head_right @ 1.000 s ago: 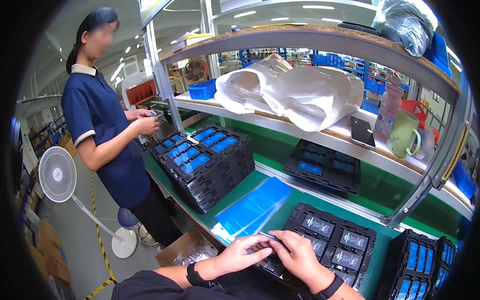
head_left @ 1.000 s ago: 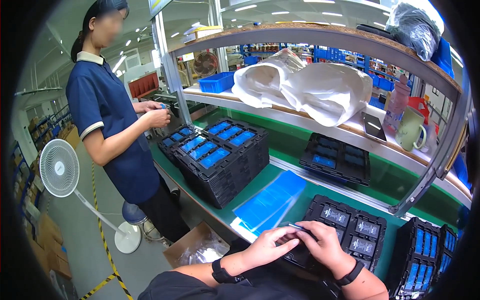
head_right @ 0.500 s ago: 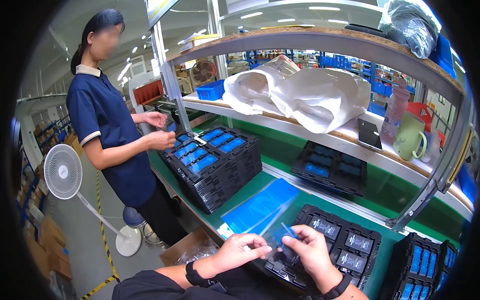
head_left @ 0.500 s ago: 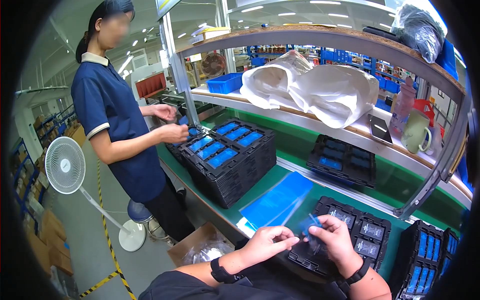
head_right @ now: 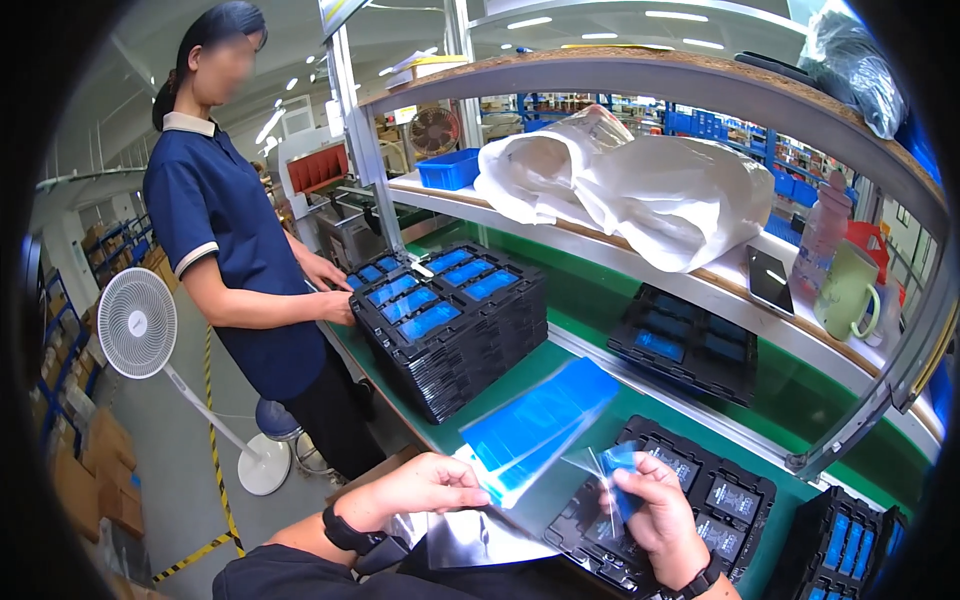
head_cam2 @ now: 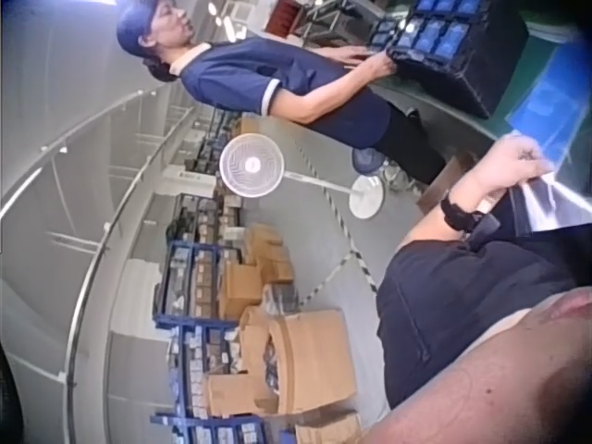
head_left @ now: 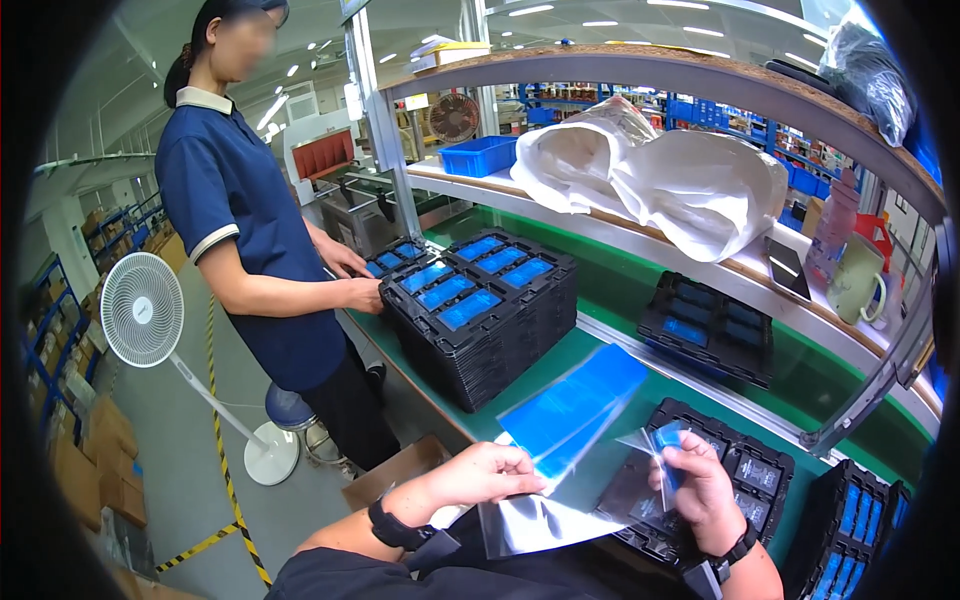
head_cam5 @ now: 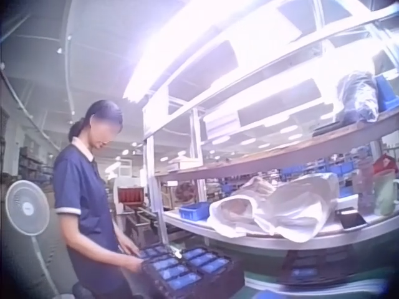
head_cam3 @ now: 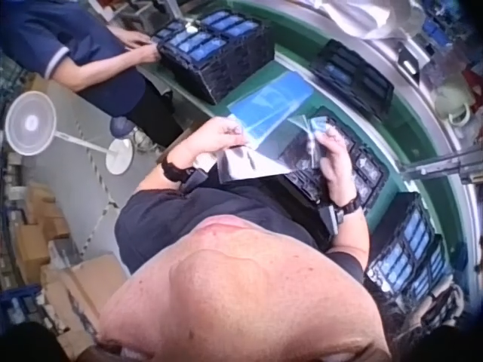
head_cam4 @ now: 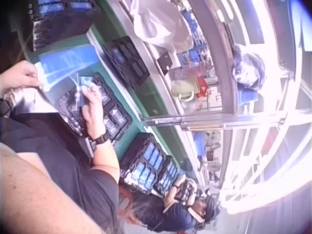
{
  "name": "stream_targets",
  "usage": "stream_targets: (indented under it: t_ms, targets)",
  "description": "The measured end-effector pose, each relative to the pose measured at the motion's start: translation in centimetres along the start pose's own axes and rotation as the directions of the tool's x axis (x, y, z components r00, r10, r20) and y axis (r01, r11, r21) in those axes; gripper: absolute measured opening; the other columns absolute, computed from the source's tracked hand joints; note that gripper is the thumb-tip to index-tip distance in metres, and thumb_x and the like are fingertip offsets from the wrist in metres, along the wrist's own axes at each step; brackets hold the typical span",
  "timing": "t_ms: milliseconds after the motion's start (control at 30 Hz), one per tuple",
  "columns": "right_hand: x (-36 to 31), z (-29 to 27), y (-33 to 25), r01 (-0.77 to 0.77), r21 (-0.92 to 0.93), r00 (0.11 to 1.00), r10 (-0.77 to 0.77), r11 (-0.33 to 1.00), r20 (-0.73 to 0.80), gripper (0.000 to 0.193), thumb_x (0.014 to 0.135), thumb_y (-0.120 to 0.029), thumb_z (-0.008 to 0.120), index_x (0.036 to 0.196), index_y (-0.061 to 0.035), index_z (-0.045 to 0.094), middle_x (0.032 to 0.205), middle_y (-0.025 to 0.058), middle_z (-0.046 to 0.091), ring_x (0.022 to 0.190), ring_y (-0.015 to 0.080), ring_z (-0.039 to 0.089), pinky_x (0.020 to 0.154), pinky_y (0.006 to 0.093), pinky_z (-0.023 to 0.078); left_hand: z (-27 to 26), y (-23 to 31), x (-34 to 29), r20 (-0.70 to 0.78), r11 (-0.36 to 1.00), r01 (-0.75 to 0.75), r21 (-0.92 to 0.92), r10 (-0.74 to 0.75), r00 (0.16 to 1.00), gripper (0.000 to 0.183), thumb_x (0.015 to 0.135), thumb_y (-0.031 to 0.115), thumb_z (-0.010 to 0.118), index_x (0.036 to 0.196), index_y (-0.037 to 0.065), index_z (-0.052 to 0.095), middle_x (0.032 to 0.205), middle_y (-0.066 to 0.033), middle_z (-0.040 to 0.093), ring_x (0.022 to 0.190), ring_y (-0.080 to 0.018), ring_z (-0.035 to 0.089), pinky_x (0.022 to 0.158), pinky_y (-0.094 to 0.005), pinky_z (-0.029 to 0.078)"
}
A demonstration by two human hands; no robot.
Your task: Applying blue protective film to electronic battery components in a plastic tray.
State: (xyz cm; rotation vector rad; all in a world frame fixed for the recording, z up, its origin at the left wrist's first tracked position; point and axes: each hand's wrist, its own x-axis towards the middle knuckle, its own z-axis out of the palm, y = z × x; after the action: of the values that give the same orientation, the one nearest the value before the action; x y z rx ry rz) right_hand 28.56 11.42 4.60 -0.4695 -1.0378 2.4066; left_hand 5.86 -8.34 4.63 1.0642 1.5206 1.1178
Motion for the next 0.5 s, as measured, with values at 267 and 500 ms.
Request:
stream_targets:
  t_ms: [267, 500]
  targets:
    - [0.0, -2.2, -0.9, 0.155, 0.000, 0.983, -0.155, 0.988, -0.095, 0.018, 0.084, -0.006, 0.061, 0.100, -0.0041, 0.055, 0.080, 0.0088, 0.061, 0.060, 0.0170, 0.056, 0.054, 0.0303, 0.046, -7.5, -11.8, -4.7, 0.377, 0.871, 0.486, -0.072, -0.427, 0.822, 0.030, 0.091, 0.036, 0.060, 0.076, 0.010, 0.058, 0.050, 0.0066, 0.041, 0.043, -0.0028, 0.039, 0.041, -0.0199, 0.027]
    - [0.4, -1.8, -0.6, 0.147, -0.122, 0.980, -0.161, 0.982, -0.120, 0.020, 0.084, -0.008, 0.061, 0.102, -0.0044, 0.053, 0.081, 0.0079, 0.059, 0.060, 0.0164, 0.056, 0.055, 0.0296, 0.046, -10.8, -25.1, -10.3, -0.477, 0.884, 0.417, -0.212, -0.466, 0.745, 0.022, 0.082, 0.025, 0.065, 0.081, 0.004, 0.068, 0.076, -0.0053, 0.064, 0.070, -0.0167, 0.057, 0.067, -0.0315, 0.045]
